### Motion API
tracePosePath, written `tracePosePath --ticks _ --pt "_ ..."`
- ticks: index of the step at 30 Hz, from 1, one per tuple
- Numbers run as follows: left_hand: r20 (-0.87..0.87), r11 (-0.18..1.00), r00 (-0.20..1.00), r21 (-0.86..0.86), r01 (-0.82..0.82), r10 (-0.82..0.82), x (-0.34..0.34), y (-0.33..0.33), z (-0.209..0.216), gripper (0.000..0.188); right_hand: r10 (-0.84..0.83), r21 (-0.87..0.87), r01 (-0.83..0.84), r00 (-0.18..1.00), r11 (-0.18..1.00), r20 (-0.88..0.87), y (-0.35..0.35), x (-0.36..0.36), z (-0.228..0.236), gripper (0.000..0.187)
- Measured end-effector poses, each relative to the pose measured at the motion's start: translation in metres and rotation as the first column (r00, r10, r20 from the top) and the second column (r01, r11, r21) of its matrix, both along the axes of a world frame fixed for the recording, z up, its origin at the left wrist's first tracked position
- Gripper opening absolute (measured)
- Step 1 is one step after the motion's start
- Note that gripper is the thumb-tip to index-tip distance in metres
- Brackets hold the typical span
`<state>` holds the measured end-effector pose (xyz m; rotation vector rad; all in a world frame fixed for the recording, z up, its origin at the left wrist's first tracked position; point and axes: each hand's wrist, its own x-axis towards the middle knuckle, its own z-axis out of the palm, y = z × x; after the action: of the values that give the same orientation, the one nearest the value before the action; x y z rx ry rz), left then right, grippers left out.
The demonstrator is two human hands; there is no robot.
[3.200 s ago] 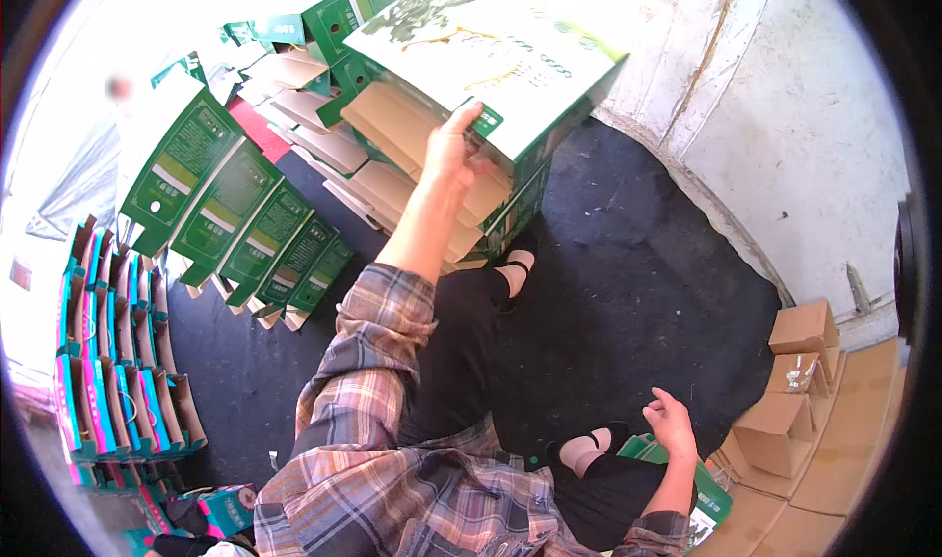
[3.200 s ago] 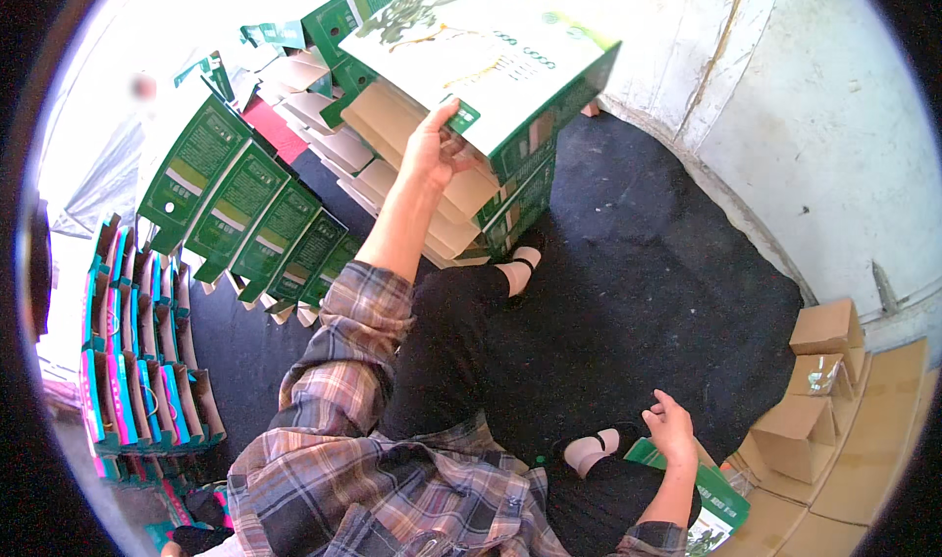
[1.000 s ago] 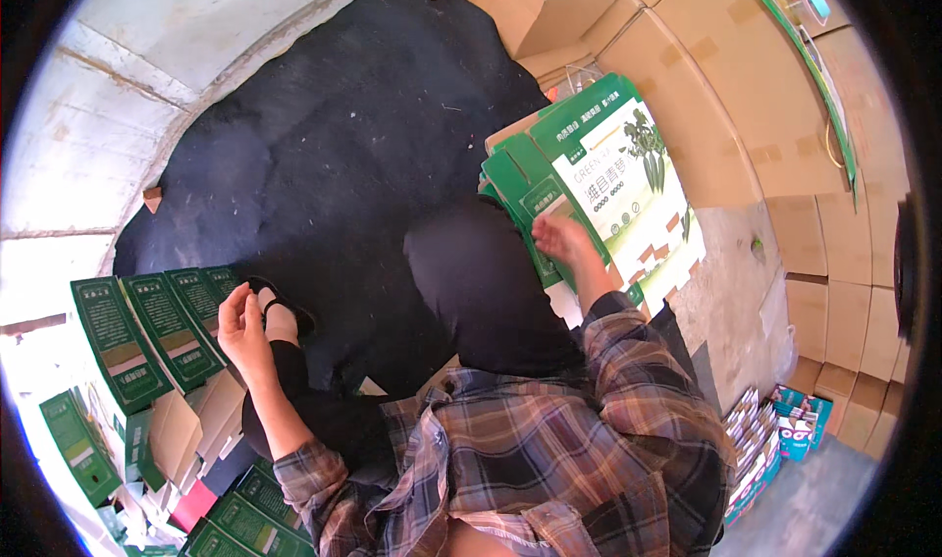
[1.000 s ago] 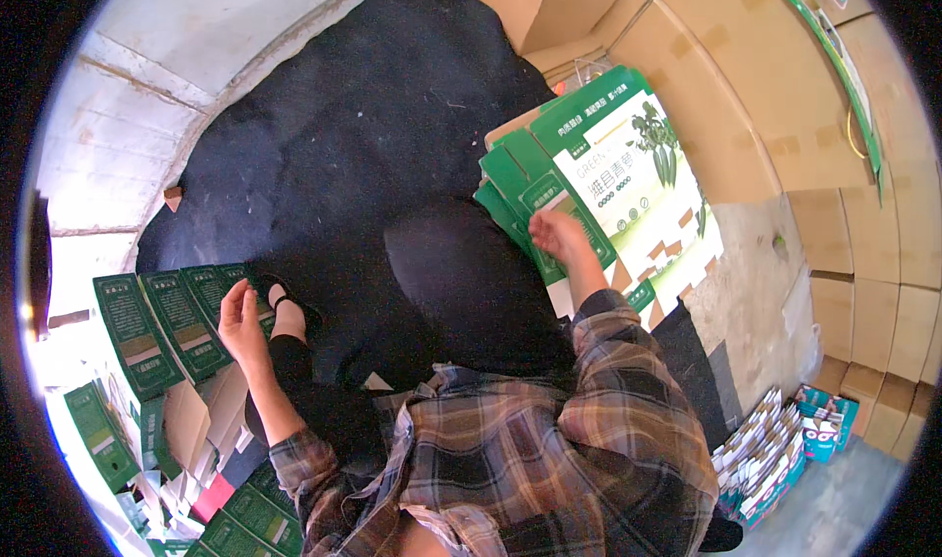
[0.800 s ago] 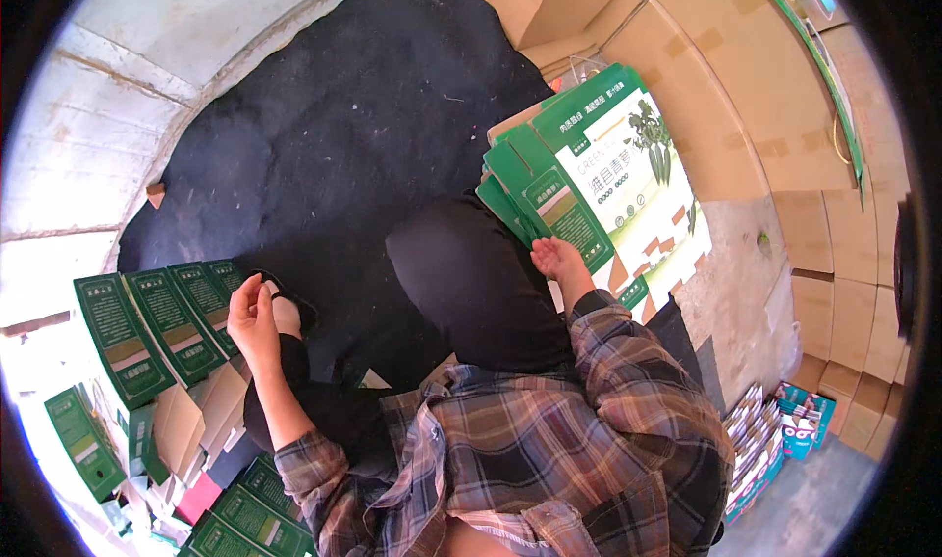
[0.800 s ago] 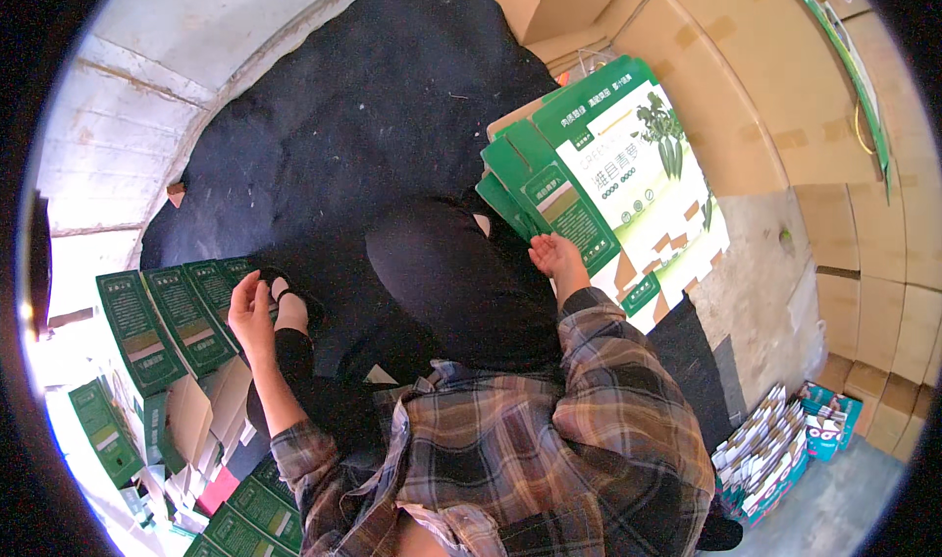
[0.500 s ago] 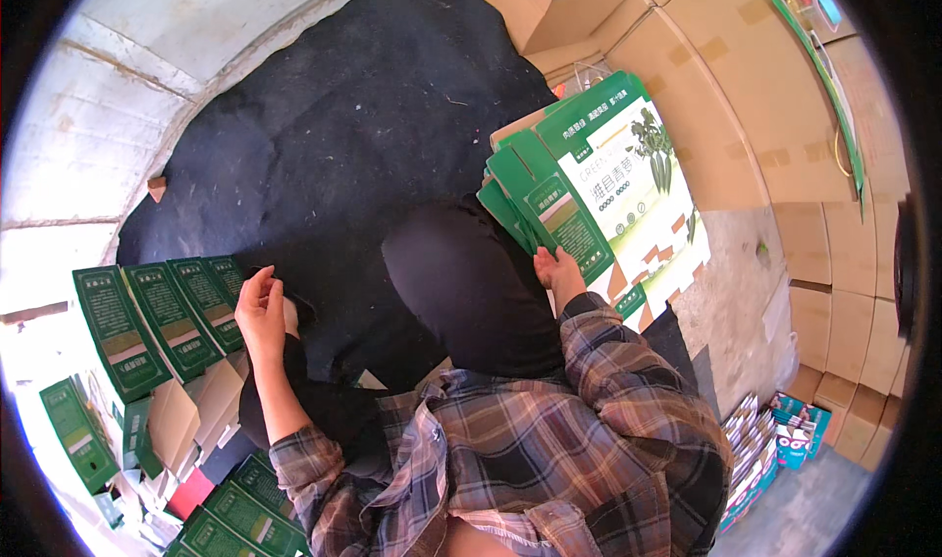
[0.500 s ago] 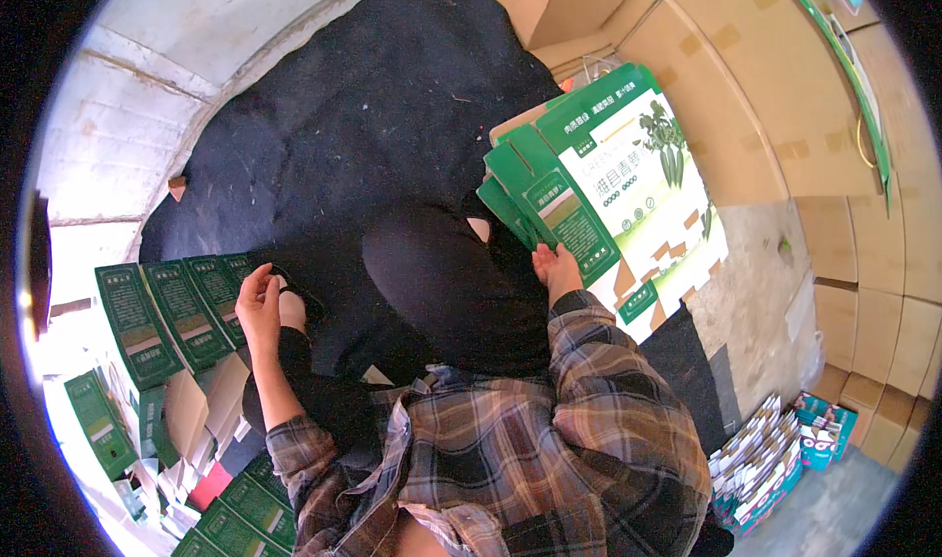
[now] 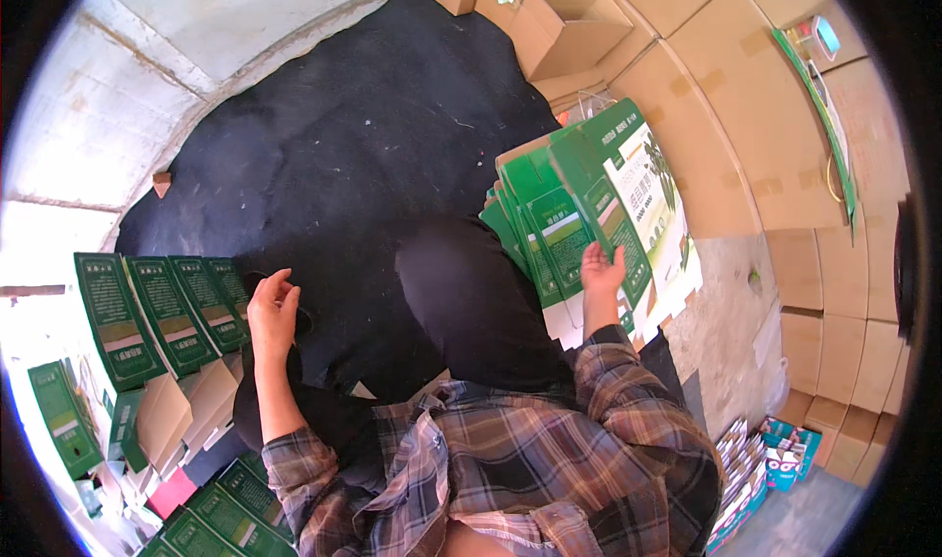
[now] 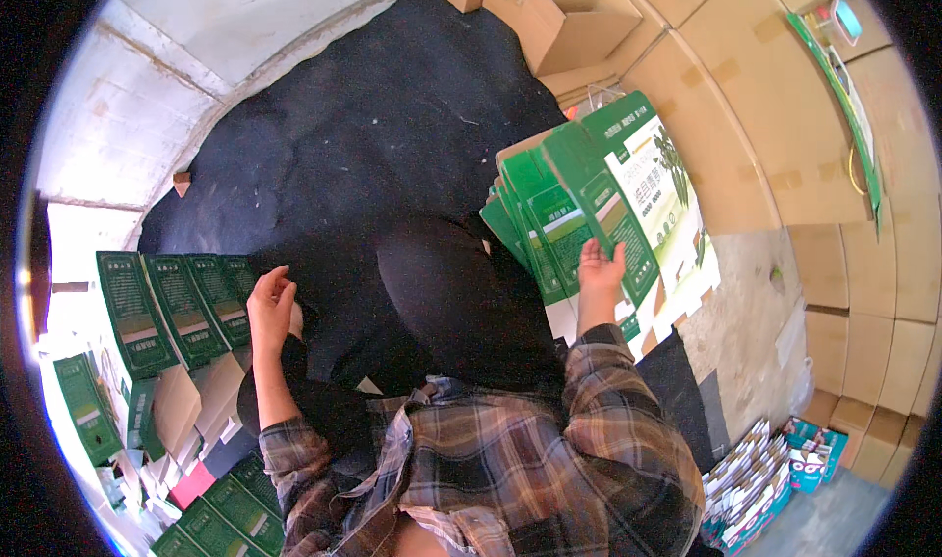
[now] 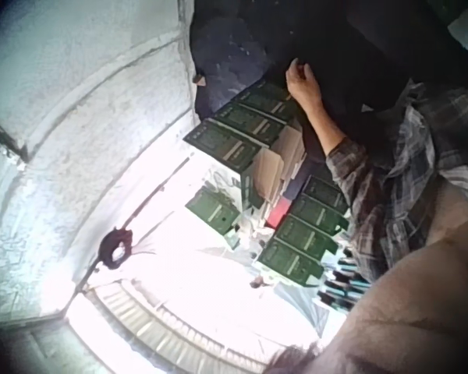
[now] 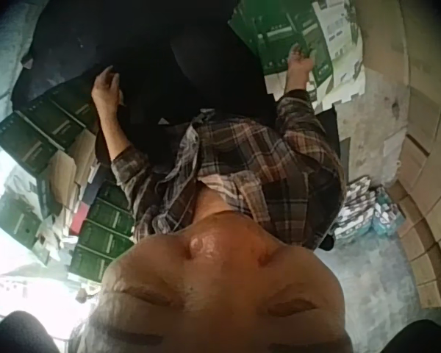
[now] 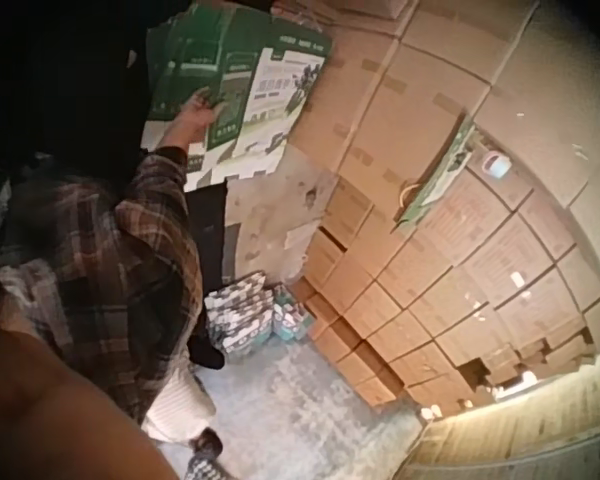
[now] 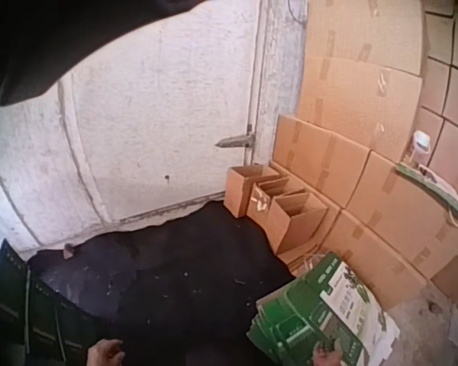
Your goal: Folding cardboard produce boxes for radishes
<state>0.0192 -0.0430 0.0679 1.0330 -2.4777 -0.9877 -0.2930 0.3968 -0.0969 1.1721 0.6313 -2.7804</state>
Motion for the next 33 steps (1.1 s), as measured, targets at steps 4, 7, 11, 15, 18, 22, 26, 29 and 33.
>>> tracePosePath --ticks 4,7,11,15,18,22,26,29,33 --pt "0.057 0.996 0.996 -0.045 0.075 -0.073 -0.002 0.000 -0.002 0.031 0.003 0.077 0.005 0.994 0.997 -0.109 -0.005 -0.040 0.050 0.039" --pt "0.047 0.997 0.997 -0.054 0.060 -0.058 0.005 0.001 0.003 0.033 0.043 0.051 -0.036 0.989 0.998 -0.144 -0.033 -0.044 0.108 0.039" --pt "0.055 0.998 0.997 -0.030 0.047 -0.045 0.005 0.000 0.004 0.035 0.134 0.204 -0.084 0.961 0.975 -0.241 -0.079 -0.009 0.176 0.035" --pt "0.067 0.998 0.997 -0.041 0.038 -0.035 0.003 0.000 0.007 0.035 0.339 0.437 -0.139 0.841 0.889 -0.422 -0.105 0.015 0.198 0.029" --pt "0.066 0.998 0.998 -0.065 0.016 -0.012 0.008 -0.003 0.010 0.035 0.459 0.603 -0.122 0.770 0.788 -0.444 -0.129 0.025 0.222 0.029" --pt "0.029 0.998 1.000 -0.055 0.009 -0.007 0.006 -0.005 0.014 0.035 0.515 0.693 -0.018 0.682 0.721 -0.519 -0.153 0.016 0.243 0.038" --pt "-0.003 0.997 1.000 -0.066 -0.028 0.028 0.011 -0.010 0.014 0.034 0.575 0.727 0.028 0.593 0.686 -0.564 -0.179 -0.011 0.258 0.035" --pt "-0.052 0.995 0.995 -0.051 -0.082 0.080 0.017 -0.021 0.011 0.033 0.689 0.767 -0.007 0.445 0.642 -0.572 -0.216 -0.024 0.272 0.029" --pt "-0.305 0.930 0.893 0.270 -0.251 0.330 0.033 -0.047 0.009 0.033 0.895 0.894 -0.071 0.102 0.442 -0.434 -0.256 -0.025 0.274 0.020"
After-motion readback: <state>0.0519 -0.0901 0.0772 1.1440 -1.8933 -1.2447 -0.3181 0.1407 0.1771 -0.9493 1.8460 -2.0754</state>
